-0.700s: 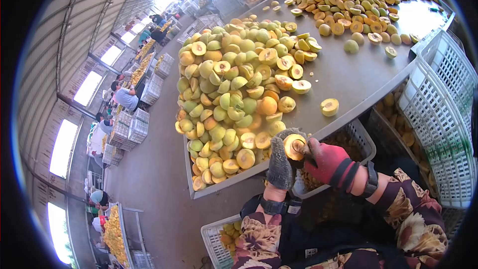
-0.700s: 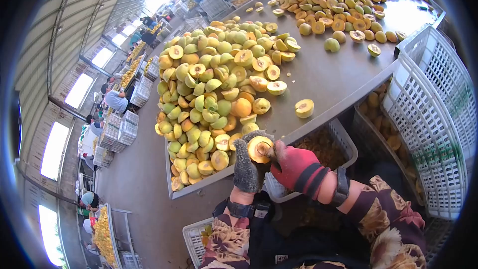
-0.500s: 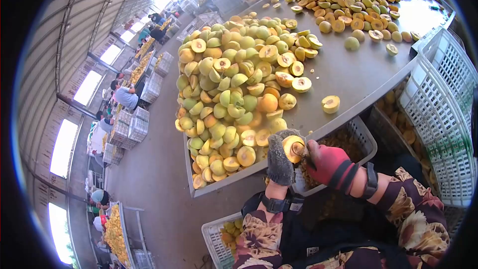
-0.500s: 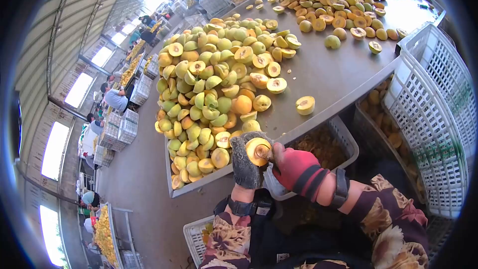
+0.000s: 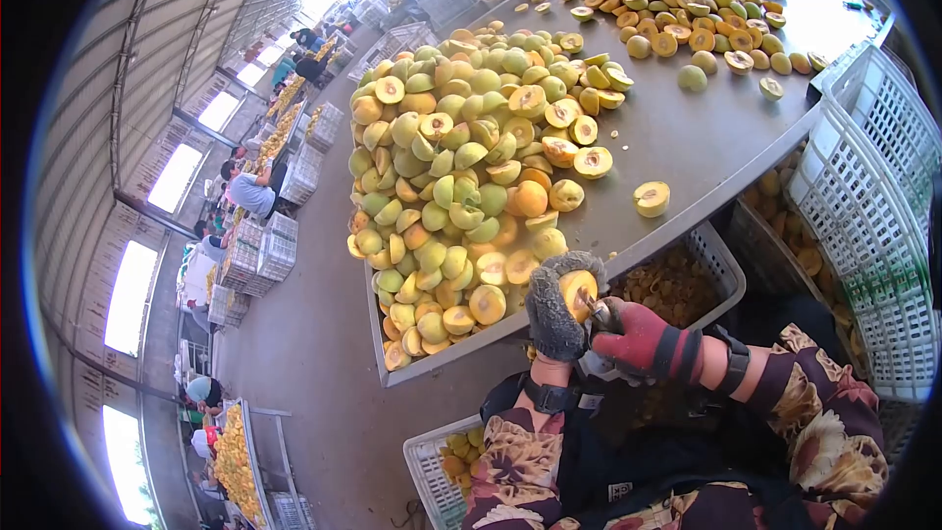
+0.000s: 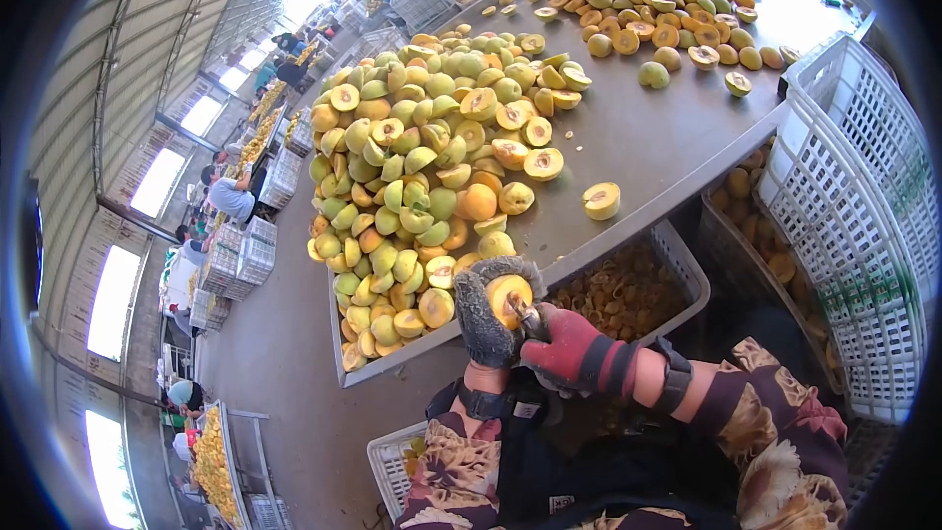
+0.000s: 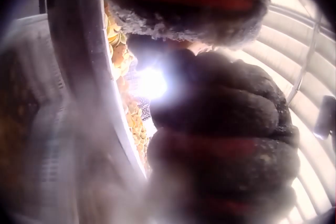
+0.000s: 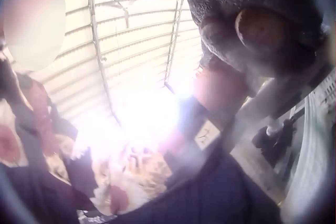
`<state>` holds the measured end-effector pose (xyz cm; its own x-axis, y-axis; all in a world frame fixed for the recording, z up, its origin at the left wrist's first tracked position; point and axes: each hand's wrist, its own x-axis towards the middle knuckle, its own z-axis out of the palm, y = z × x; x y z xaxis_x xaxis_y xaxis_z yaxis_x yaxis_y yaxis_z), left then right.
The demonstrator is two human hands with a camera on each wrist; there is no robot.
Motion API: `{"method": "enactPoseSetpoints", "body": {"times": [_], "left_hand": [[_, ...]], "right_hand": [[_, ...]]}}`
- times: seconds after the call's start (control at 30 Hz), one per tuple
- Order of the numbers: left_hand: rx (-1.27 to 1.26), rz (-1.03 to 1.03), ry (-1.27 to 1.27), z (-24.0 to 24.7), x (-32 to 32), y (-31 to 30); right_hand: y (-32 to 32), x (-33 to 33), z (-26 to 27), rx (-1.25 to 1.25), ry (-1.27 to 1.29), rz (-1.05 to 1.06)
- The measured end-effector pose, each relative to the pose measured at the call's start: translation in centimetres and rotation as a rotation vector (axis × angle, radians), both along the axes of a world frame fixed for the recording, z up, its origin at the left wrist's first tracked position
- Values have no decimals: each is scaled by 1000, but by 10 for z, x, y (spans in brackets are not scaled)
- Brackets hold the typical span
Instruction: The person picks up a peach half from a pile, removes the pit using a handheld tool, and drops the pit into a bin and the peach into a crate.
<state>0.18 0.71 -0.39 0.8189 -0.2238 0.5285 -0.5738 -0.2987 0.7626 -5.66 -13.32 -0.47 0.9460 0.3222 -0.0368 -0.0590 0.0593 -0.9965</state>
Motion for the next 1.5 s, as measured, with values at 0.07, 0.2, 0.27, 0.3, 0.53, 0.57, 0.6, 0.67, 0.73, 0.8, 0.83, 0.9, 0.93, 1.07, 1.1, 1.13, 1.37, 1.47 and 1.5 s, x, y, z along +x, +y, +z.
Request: {"method": "enactPoseSetpoints", "body": {"times": [0.07, 0.2, 0.27, 0.3, 0.53, 0.57, 0.6, 0.67, 0.73, 0.8, 0.83, 0.9, 0.93, 1.07, 1.1, 1.13, 1.37, 1.47, 1.5], "left_hand": [[-244, -86, 226, -4, -1, -4], [-301, -90, 185, 19, -11, -15], [-225, -58, 72, 8, -8, -12], [-78, -33, -23, 11, -6, -10], [199, -21, -70, 29, -6, -7], [200, 21, -115, 28, -7, -9], [144, 42, -90, 23, -8, -10], [35, 79, -40, 8, -6, -8], [162, 85, -192, 7, -1, -4], [191, 18, -103, 14, -1, -5], [156, -50, 60, 25, -5, -9], [-28, -159, 344, 19, -4, -10], [-124, -190, 483, 16, -4, -10], [-37, -176, 205, 24, -3, -7], [107, -159, -16, 31, -6, -8], [-4, -155, 72, 19, -4, -4], [-107, -90, 233, 14, -5, -6], [-369, -162, 556, 18, -7, -11], [-469, -171, 639, 19, -7, -13]], "right_hand": [[-9, 0, 21, 152, 347, 157], [-13, 1, 20, 283, 443, 245], [-10, -3, 20, 237, 359, 187], [-6, -4, 12, 132, 189, 112], [-4, -3, 6, 17, 119, 76], [-6, -2, 10, 87, 209, 123], [-10, 0, 15, 150, 300, 185], [-16, 4, 23, 279, 480, 307], [-14, 1, 27, 234, 453, 252], [-8, -4, 18, 89, 254, 125], [0, -6, 4, -33, 67, 25], [0, -8, 2, -79, 15, -3], [-6, -8, 16, 0, 148, 69], [-15, 0, 17, 292, 473, 315], [-18, 2, 18, 428, 593, 396], [-21, 3, 19, 565, 713, 475], [-15, -1, 14, 257, 372, 309], [-12, -1, 12, 36, 96, 148], [-12, -1, 10, -79, 45, 120]]}}
